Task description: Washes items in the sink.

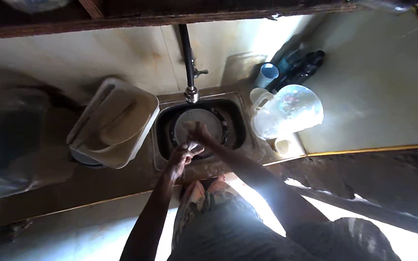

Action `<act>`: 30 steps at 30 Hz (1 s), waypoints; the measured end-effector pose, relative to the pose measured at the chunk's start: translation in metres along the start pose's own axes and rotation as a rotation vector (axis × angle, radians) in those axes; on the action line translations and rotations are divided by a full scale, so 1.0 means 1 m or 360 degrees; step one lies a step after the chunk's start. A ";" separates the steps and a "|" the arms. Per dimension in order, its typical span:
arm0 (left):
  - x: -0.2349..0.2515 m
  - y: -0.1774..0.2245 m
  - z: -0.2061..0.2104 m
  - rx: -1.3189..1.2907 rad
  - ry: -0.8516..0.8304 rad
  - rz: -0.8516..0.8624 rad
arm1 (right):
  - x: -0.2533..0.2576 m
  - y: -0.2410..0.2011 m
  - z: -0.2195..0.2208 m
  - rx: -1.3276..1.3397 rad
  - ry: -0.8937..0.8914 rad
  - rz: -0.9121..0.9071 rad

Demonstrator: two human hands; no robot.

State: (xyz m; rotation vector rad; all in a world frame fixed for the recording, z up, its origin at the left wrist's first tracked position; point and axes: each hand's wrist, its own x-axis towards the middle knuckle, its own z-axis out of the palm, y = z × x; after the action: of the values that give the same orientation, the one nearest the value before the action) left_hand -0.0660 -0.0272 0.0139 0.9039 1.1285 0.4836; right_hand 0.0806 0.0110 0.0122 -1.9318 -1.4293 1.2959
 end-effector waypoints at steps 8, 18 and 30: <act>0.005 0.017 -0.024 0.0047 0.0353 -0.0211 | 0.059 0.109 0.033 0.0055 0.0027 0.0856; 0.066 0.006 -0.012 0.0555 0.0181 -0.0316 | 0.044 0.056 0.030 0.1143 -0.0049 0.0116; 0.051 0.047 0.032 0.0716 -0.0015 -0.0111 | 0.021 0.002 -0.019 -0.0010 0.0226 0.0089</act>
State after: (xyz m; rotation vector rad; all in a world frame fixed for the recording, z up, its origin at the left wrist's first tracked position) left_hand -0.0122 0.0248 0.0286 1.2480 1.2803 0.1664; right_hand 0.0983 0.0325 0.0111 -2.0369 -1.3203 1.1540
